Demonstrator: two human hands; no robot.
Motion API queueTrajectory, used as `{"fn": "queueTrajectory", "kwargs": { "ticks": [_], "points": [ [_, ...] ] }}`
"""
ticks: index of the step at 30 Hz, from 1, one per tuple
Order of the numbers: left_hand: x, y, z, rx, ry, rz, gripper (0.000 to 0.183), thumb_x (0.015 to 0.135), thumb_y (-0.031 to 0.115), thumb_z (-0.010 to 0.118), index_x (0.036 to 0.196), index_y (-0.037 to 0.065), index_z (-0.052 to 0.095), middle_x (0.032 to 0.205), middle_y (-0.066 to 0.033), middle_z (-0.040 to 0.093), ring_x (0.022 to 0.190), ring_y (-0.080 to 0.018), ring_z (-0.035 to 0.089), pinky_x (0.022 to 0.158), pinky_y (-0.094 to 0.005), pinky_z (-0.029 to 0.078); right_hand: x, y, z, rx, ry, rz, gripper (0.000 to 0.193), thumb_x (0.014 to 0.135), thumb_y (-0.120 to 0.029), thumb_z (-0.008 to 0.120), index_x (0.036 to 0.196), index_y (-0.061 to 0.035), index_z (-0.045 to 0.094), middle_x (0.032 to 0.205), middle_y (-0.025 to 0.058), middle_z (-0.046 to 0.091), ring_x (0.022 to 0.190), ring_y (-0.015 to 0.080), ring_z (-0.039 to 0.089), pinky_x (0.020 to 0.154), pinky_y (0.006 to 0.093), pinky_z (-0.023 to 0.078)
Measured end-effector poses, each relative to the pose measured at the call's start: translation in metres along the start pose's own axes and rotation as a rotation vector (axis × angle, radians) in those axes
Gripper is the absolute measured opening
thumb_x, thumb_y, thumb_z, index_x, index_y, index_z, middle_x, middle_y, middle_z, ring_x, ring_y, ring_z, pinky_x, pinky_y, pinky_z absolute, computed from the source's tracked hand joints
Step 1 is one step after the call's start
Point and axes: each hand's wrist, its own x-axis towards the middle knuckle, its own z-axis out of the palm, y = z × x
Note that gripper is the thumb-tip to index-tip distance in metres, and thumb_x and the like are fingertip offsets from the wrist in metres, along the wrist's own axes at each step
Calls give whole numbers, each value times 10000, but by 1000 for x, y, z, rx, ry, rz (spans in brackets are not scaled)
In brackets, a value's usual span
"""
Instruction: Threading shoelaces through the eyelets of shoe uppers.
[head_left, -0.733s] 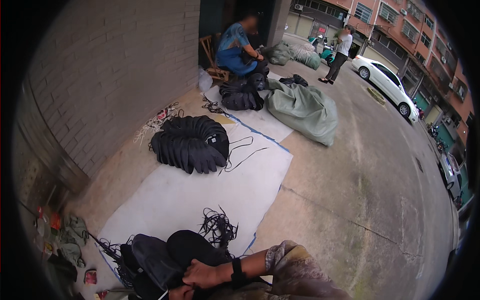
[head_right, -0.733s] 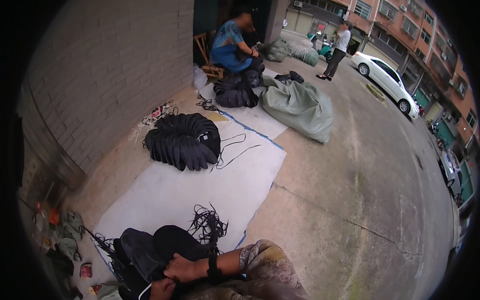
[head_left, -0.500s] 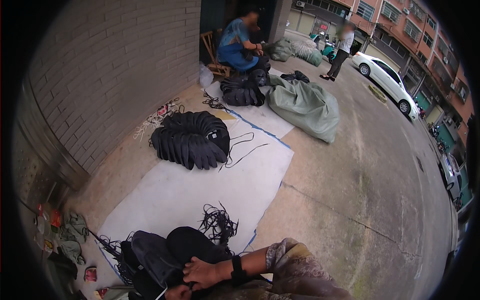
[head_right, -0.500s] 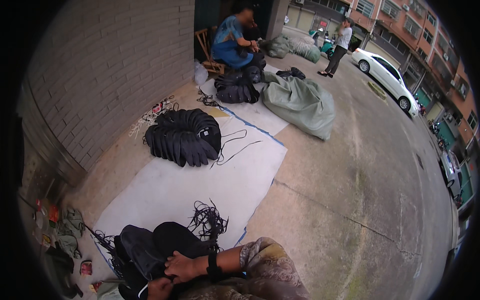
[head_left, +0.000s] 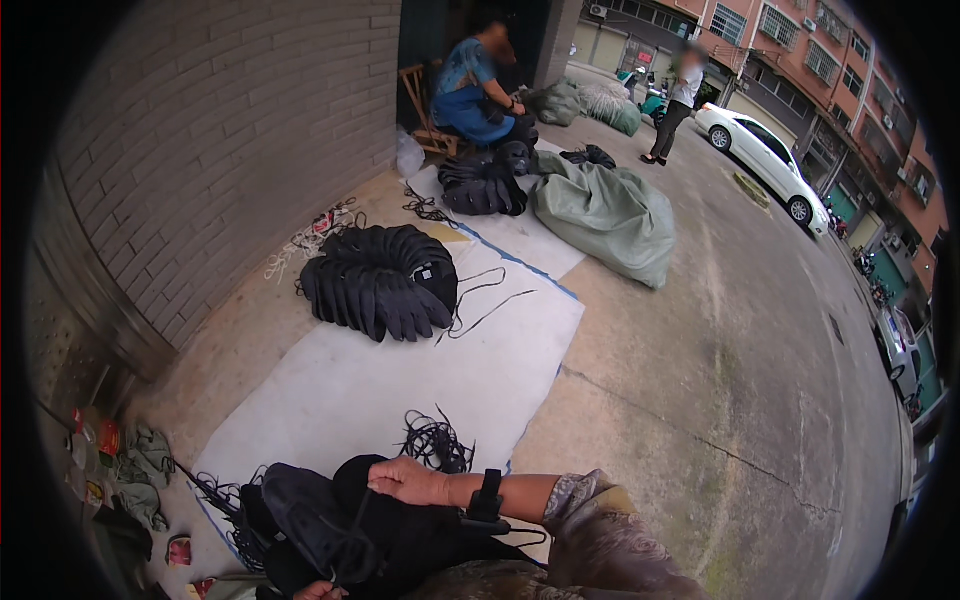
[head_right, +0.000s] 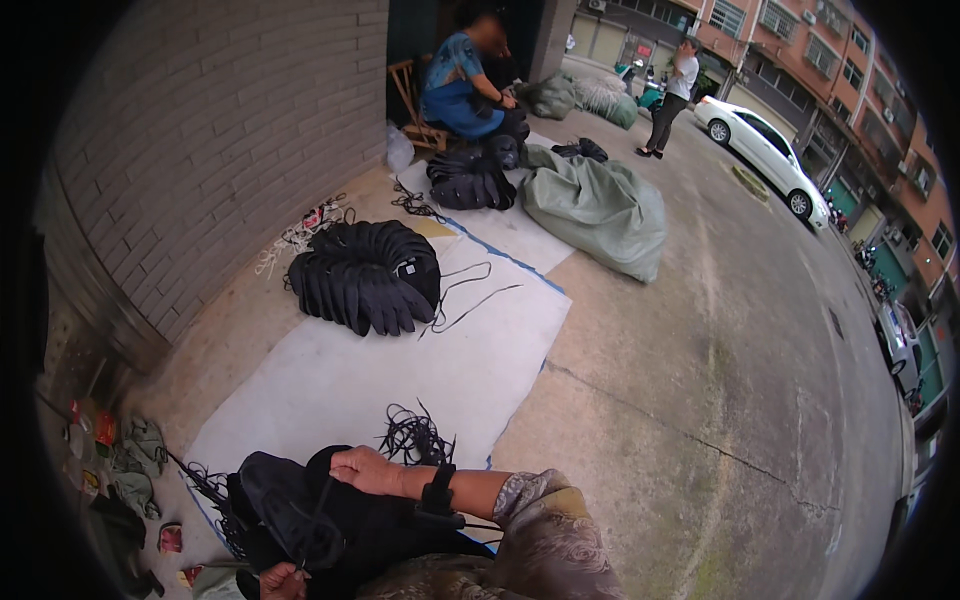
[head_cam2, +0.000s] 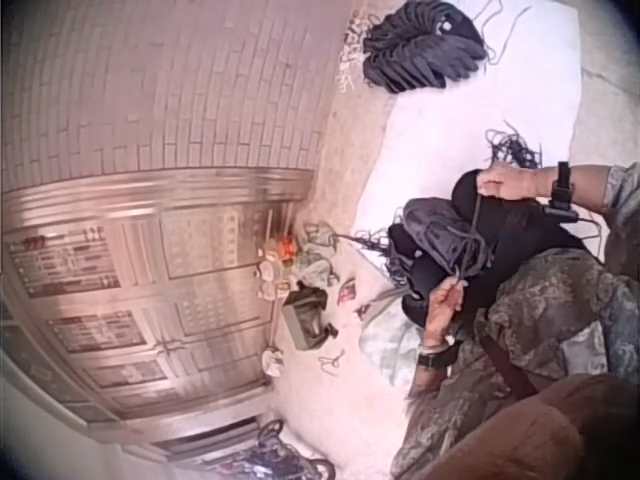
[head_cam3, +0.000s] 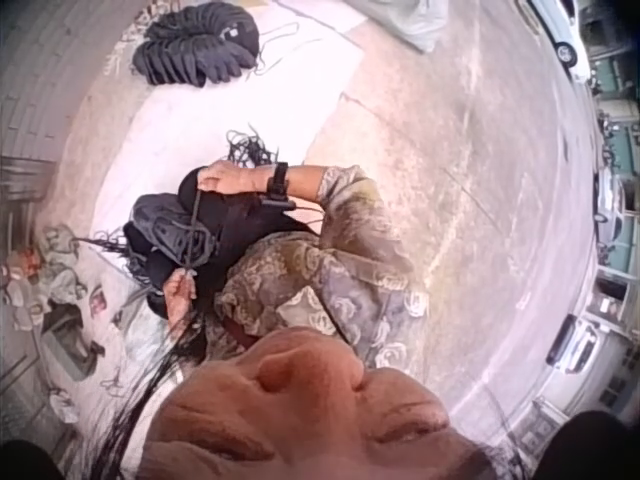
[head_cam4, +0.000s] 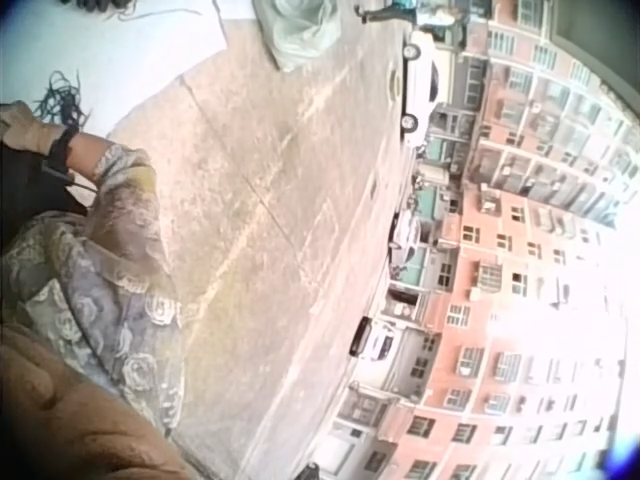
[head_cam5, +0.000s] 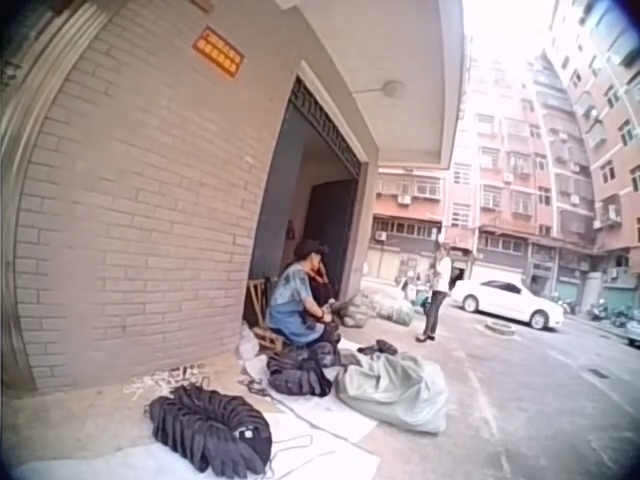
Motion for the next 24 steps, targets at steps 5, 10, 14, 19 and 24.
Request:
{"fn": "queueTrajectory", "kwargs": {
  "ticks": [5, 10, 14, 19, 24],
  "points": [
    [-6, -4, -22, -79, 146, 52, 96, 893, 132, 535, 906, 55, 590, 596, 54, 468, 485, -17, 376, 438, -181, 271, 22, 44, -60, -572, 178, 162, 133, 815, -205, 566, 810, -73, 578, 733, 84, 590, 734, 259, 590, 662, 404, 447],
    [10, 13, -20, 344, 190, 342, 83, 880, 143, 564, 923, 80, 596, 624, 31, 520, 517, -60, 461, 465, -207, 352, 46, 22, -14, -966, 20, 185, 234, 780, -205, 583, 975, -77, 561, 1026, 81, 548, 1062, 288, 465, 880, 526, 329],
    [38, 32, -1, 659, 175, 616, 104, 879, 154, 572, 848, 56, 585, 609, 21, 492, 554, -71, 467, 503, -230, 387, 41, -21, 64, -168, -253, -337, 254, 828, -249, 575, 950, -34, 519, 802, 145, 564, 836, 325, 551, 739, 410, 422],
    [46, 35, 3, 209, 158, 326, 146, 872, 127, 578, 771, 21, 570, 602, 48, 477, 562, -37, 428, 491, -208, 351, 25, -42, 73, -94, -313, -312, 214, 828, -272, 586, 824, -62, 548, 607, 137, 547, 587, 331, 559, 526, 389, 413],
    [34, 37, -15, 134, 133, 169, 143, 876, 148, 573, 782, 42, 592, 599, 66, 478, 529, -23, 403, 471, -190, 312, 35, -21, 35, -150, -179, -167, 193, 828, -254, 587, 761, -74, 565, 605, 94, 548, 584, 278, 564, 529, 350, 408]
  ]
}}
